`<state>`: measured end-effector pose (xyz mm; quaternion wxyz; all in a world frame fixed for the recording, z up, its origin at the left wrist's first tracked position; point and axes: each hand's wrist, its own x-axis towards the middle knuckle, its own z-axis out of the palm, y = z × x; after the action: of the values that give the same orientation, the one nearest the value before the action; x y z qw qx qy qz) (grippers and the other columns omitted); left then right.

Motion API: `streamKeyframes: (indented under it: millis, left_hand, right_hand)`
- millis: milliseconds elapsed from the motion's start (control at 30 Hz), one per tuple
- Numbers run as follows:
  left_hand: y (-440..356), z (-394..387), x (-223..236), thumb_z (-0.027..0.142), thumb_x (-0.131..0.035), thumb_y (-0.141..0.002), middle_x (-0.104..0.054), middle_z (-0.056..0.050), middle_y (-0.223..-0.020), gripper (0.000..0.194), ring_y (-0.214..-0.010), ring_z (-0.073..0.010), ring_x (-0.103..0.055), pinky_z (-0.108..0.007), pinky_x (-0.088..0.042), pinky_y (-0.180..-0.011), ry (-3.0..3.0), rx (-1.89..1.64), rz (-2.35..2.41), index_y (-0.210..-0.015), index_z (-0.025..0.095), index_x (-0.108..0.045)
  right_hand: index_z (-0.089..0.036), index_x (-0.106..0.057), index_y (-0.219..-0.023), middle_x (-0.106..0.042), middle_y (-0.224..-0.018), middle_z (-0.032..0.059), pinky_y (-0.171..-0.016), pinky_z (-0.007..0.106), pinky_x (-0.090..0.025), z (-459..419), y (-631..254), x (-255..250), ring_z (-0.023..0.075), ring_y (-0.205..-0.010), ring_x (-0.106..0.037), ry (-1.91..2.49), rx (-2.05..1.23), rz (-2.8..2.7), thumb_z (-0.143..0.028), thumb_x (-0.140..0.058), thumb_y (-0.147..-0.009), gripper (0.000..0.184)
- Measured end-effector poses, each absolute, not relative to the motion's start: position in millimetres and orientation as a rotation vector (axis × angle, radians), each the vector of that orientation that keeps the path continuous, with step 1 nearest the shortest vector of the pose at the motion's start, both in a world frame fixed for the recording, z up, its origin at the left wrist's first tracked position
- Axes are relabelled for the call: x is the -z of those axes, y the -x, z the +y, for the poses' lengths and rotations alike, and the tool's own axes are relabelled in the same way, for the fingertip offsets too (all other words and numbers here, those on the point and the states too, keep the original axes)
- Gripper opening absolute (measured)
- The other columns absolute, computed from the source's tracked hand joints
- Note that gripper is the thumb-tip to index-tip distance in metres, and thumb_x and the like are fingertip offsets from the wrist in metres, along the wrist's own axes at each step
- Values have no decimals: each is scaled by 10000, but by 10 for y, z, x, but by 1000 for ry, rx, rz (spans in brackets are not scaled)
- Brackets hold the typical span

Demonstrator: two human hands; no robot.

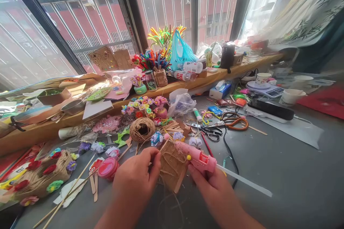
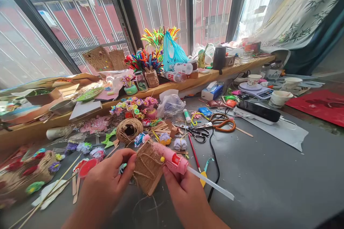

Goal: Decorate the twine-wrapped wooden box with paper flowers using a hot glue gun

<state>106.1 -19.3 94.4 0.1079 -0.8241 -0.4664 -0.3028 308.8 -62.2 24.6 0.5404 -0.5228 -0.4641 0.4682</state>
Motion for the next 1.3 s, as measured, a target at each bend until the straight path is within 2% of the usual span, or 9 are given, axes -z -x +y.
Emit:
streamKeyframes:
  millis: [100,300,533,633,733,867,1100,1167,1300]
  left_hand:
    - [-1071,-190,-923,344,-478,-1069,-736,44,-659,240,-565,-167,-702,-276,-414,-523,2419,877,-1386,-961,252,-672]
    - [-1087,-191,-925,330,-487,-1059,-734,45,-653,238,-552,-158,-695,-270,-415,-511,2427,891,-1364,-945,244,-678]
    - [-1065,-194,-909,326,-527,-1025,-757,46,-688,218,-562,-156,-688,-268,-410,-508,2480,883,-1478,-897,257,-689]
    - [-1070,-202,-899,342,-517,-1030,-756,47,-699,230,-582,-157,-695,-269,-419,-525,2474,895,-1539,-899,258,-687]
    - [-1079,-206,-895,359,-501,-1035,-751,40,-701,249,-621,-163,-712,-269,-427,-540,2458,908,-1565,-901,257,-685]
    - [-1064,-198,-899,366,-494,-1034,-768,25,-725,253,-642,-167,-722,-265,-438,-548,2470,899,-1565,-928,255,-696]
    - [-1037,-193,-906,361,-522,-1041,-769,33,-739,223,-639,-162,-724,-260,-457,-560,2513,892,-1509,-959,256,-701]
    - [-1039,-196,-899,368,-510,-1052,-768,29,-749,233,-643,-165,-723,-263,-459,-572,2497,906,-1500,-972,252,-696]
    - [-1032,-187,-887,365,-502,-1062,-762,31,-746,228,-641,-170,-720,-266,-449,-575,2501,894,-1474,-991,251,-686]
  right_hand:
    - [-216,-785,-1178,-671,-712,42,-732,360,-569,-605,-3099,-239,275,-748,-656,1239,-1105,-1126,-667,-614,-956,531]
    - [-255,-813,-977,-667,-656,43,-735,379,-588,-597,-3116,-288,307,-792,-689,1248,-1079,-1133,-662,-642,-932,444]
    - [-263,-825,-1083,-698,-684,48,-780,398,-603,-595,-3106,-311,328,-822,-705,1244,-1057,-1145,-644,-660,-926,444]
    - [-260,-793,-1241,-754,-817,65,-852,409,-605,-609,-3109,-323,325,-869,-711,1219,-1075,-1174,-614,-622,-968,479]
    - [-257,-711,-1397,-785,-1068,92,-1012,429,-569,-623,-3113,-349,334,-1048,-710,1163,-1095,-1209,-575,-557,-1023,515]
    - [-238,-678,-1438,-746,-1294,114,-1142,447,-492,-621,-3114,-357,354,-1239,-660,1118,-1101,-1211,-566,-555,-1028,539]
    - [-230,-757,-1339,-785,-866,86,-914,430,-606,-613,-3110,-325,353,-941,-738,1245,-1051,-1176,-630,-611,-975,561]
    - [-235,-764,-1326,-807,-961,98,-983,434,-592,-609,-3104,-324,366,-1050,-736,1218,-1053,-1163,-619,-617,-978,539]
    - [-243,-697,-1413,-744,-1351,115,-1161,442,-492,-604,-3098,-298,352,-1312,-651,1102,-1105,-1168,-566,-585,-1021,521]
